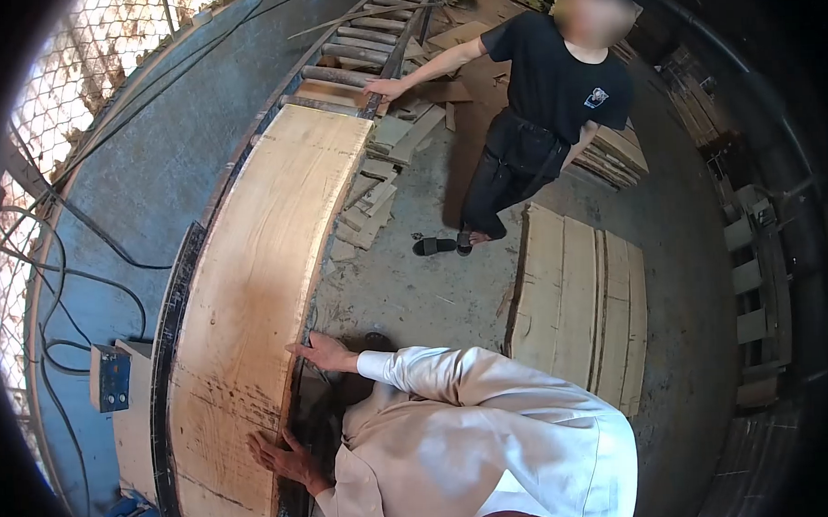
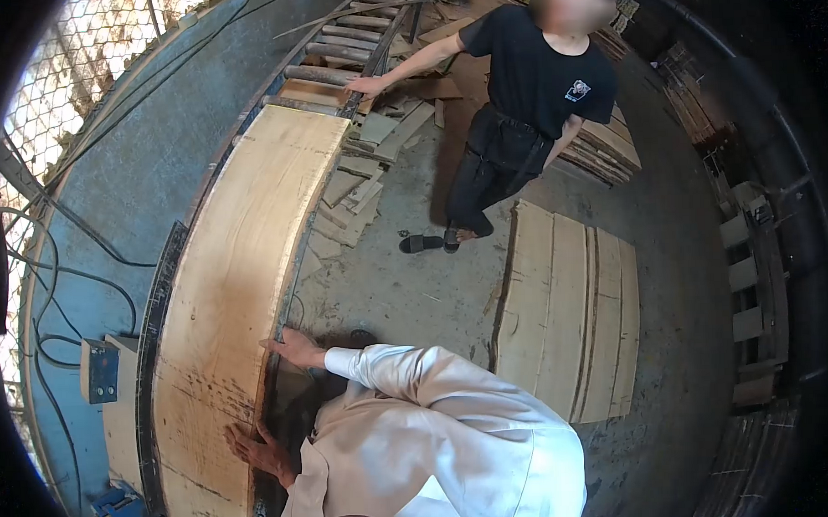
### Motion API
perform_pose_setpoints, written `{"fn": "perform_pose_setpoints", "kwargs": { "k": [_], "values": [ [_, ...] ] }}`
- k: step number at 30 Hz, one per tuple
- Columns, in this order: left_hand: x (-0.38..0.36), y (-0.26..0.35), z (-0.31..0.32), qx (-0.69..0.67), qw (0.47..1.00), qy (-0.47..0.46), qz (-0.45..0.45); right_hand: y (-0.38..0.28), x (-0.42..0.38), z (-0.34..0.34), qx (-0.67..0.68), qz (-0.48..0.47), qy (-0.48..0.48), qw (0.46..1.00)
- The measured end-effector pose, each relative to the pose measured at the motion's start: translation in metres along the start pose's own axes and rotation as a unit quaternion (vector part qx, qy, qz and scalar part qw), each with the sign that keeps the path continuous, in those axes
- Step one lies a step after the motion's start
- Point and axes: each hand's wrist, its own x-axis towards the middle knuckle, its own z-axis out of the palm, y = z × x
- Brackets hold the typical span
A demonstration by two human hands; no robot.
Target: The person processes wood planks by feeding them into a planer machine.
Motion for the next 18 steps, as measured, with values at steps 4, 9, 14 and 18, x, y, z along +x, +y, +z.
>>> {"fn": "perform_pose_setpoints", "kwargs": {
  "k": [4,9,14,18],
  "values": [
    [0.0,0.0,0.003,0.027,0.999,0.015,0.015,-0.014,-0.006,-0.003,-0.013,0.011,0.015,1.0],
    [0.001,-0.002,0.001,-0.006,1.0,-0.005,0.002,-0.011,0.001,-0.002,-0.1,0.109,0.007,0.989],
    [0.061,0.033,-0.025,-0.217,0.975,-0.033,-0.038,-0.018,-0.004,0.007,-0.004,0.096,0.011,0.995],
    [0.141,0.048,0.002,-0.466,0.876,-0.09,-0.083,0.057,0.013,0.002,-0.293,-0.065,-0.01,0.954]
  ]
}}
